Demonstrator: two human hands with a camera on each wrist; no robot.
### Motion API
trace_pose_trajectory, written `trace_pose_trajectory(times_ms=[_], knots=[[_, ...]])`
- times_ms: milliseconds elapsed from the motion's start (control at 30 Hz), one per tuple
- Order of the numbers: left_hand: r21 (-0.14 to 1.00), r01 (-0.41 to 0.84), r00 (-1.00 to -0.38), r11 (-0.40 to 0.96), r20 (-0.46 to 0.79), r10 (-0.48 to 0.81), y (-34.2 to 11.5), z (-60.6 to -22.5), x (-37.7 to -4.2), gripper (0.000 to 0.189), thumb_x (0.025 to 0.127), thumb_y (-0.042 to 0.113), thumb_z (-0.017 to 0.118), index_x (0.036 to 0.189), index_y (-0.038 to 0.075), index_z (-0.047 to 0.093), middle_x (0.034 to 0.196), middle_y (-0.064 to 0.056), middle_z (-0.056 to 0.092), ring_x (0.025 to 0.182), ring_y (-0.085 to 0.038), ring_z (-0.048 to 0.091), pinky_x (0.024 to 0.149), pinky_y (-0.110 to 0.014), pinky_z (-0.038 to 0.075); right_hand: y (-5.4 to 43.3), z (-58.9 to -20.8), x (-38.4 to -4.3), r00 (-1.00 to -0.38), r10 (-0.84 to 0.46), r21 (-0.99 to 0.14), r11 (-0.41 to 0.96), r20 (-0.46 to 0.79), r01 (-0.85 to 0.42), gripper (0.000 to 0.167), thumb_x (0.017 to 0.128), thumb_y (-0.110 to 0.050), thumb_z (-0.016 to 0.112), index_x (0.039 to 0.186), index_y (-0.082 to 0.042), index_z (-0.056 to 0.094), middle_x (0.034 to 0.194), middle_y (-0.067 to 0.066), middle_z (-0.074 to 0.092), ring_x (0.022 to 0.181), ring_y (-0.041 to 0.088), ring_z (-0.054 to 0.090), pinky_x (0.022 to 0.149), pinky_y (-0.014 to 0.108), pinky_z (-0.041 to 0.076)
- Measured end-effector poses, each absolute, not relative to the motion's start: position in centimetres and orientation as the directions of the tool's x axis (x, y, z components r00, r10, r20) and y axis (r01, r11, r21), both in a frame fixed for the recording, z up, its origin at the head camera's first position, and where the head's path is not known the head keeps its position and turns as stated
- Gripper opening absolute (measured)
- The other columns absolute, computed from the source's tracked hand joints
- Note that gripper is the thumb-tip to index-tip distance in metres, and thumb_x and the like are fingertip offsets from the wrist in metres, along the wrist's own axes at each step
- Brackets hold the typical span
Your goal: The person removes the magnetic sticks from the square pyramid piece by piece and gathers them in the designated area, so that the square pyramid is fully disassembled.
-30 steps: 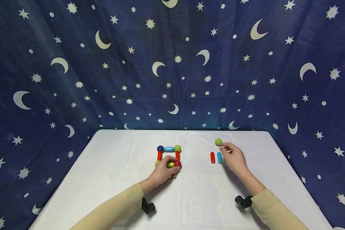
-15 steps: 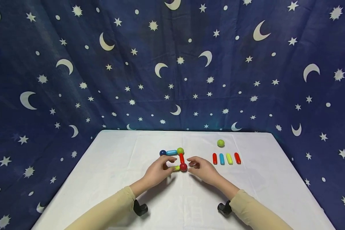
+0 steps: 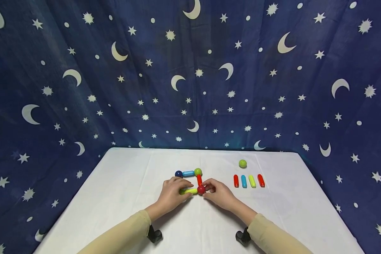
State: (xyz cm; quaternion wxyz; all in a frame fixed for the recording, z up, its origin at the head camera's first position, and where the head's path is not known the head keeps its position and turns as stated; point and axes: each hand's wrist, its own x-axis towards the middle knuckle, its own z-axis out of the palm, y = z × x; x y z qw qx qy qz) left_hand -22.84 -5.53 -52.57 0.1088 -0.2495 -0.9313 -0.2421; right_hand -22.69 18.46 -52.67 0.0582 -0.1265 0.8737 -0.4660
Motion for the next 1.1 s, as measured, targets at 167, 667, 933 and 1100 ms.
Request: trace_pose_trajectory(times_ms=[167,667,933,1100], knots=[[0.405,0.503,-0.861,0.763,0.309,0.404,-4.8,-52.8,-22.9,0.019,0.089,0.039,0.081,0.105,0.030,0.078,0.109,0.015,0.071,0.110,-0.014,0.055,0.099,-0.050,0.035,18.2,-52.6,-22.8,-0.959,-0.283,-0.835,0.527,0.005,-0.160,0.032,0.088,-0.011,0.081,0.118,-0.015,0.068,0.098,-0.003,0.067,0.087,0.019,0.054,0.074,0.029,0.046],[0.456,0.436,-0.897,0.776,0.290,0.333,-3.4,-52.7,-23.0,0.020,0.085,0.045,0.083,0.099,0.029,0.080,0.100,0.017,0.071,0.110,-0.016,0.052,0.095,-0.053,0.033,17.9,-52.7,-23.0,-0.965,-0.264,-0.855,0.497,0.015,-0.149,0.029,0.087,-0.013,0.082,0.111,-0.014,0.066,0.096,-0.001,0.066,0.083,0.019,0.053,0.070,0.028,0.044],[0.462,0.431,-0.902,0.775,0.242,0.358,-3.6,-52.6,-23.2,0.022,0.086,0.045,0.082,0.100,0.029,0.080,0.105,0.014,0.071,0.109,-0.016,0.053,0.077,-0.036,0.039,17.8,-52.8,-22.7,-0.970,-0.244,-0.860,0.493,0.005,-0.129,0.030,0.087,-0.014,0.083,0.111,-0.016,0.066,0.095,-0.001,0.066,0.082,0.019,0.053,0.069,0.028,0.044],[0.434,0.443,-0.897,0.785,0.217,0.386,-3.7,-52.0,-23.2,0.023,0.088,0.045,0.081,0.104,0.030,0.079,0.109,0.014,0.071,0.110,-0.016,0.054,0.083,-0.042,0.038,17.8,-52.7,-22.7,-0.969,-0.248,-0.866,0.485,0.002,-0.126,0.030,0.087,-0.015,0.083,0.113,-0.015,0.066,0.096,0.000,0.066,0.082,0.020,0.052,0.069,0.029,0.043]])
